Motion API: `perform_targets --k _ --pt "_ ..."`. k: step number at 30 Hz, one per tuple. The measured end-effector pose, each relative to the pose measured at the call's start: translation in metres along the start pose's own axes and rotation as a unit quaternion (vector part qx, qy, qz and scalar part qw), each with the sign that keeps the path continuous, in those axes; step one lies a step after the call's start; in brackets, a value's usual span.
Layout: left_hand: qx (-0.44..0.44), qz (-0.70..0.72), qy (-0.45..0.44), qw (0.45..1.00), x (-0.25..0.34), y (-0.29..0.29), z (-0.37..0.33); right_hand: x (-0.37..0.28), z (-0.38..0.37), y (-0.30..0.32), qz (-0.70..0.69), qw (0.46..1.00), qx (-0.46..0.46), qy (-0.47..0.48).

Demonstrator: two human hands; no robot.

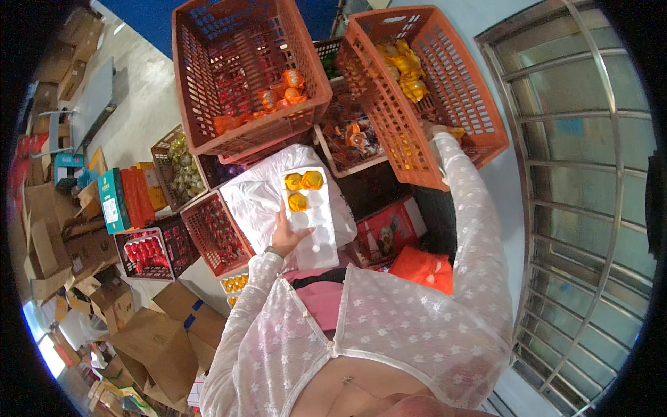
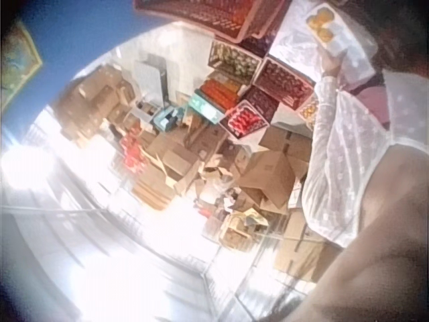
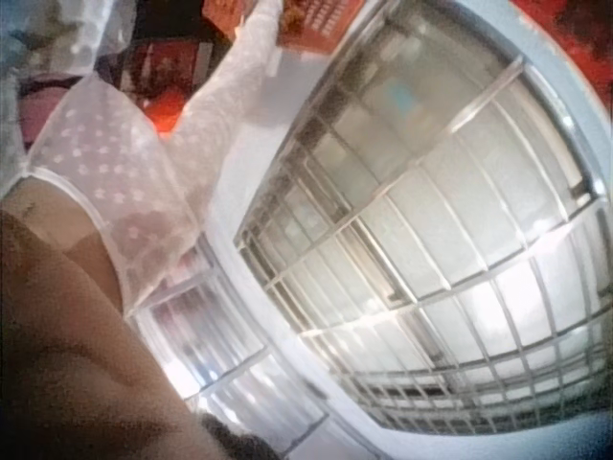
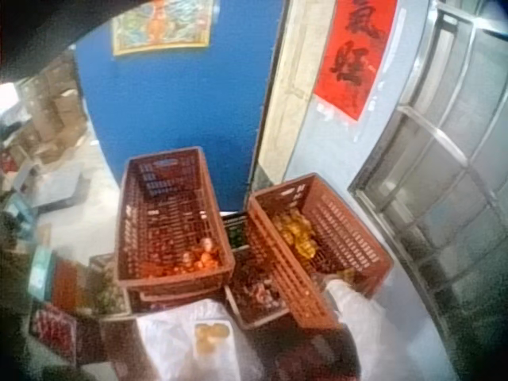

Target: The person takes yellow and orange produce items from plastic crates and places them into white styrofoam trays, handling the items one by one.

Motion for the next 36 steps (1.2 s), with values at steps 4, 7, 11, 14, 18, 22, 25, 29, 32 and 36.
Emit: perform_targets --k 4,7,11,14,18,22,25,29,32,36 --pt "0.001 -0.003 0.001 1.0 -0.008 0.001 -0.001 0.001 -0.016 -0.04 -0.026 0.998 -0.051 -0.034" --pt "-0.005 -0.011 0.009 1.0 -0.007 0.003 0.001 0.002 -0.021 -0.044 -0.04 0.997 -0.062 -0.036" --pt "0.016 -0.024 -0.044 0.999 -0.015 0.001 0.0 0.001 -0.018 -0.036 -0.051 0.998 -0.026 -0.041" --pt "0.009 -0.023 -0.024 0.999 -0.017 -0.001 -0.001 0.002 -0.015 -0.009 -0.082 0.993 0.064 -0.061" --pt "0.026 -0.033 -0.058 0.997 -0.012 0.0 0.0 0.016 0.0 0.034 -0.263 0.927 0.265 -0.046" --pt "0.013 -0.018 -0.041 0.999 -0.017 0.0 -0.001 0.036 0.035 0.036 -0.663 0.667 0.292 0.171" --pt "0.008 -0.014 -0.014 1.0 -0.013 0.003 0.001 0.033 0.094 0.04 -0.801 0.525 0.248 0.144" --pt "0.024 -0.016 -0.038 0.999 -0.016 0.003 0.002 0.012 0.158 0.036 -0.894 0.312 0.14 0.289" --pt "0.031 -0.022 -0.042 0.998 -0.014 0.003 0.002 -0.072 0.215 0.027 -0.899 0.223 -0.083 0.369" --pt "0.01 0.0 -0.028 1.0 -0.012 0.001 0.0 -0.194 0.208 -0.031 -0.781 0.366 -0.233 0.45"
Point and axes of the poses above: each hand's wrist, its own z-axis away from the middle knuckle, its own y-axis out of the back of the hand, x = y × z, the point moved 5 cm from there along -z, towards the middle knuckle, and after that the axes turned 6 degrees about z, right-handed, at the moved point
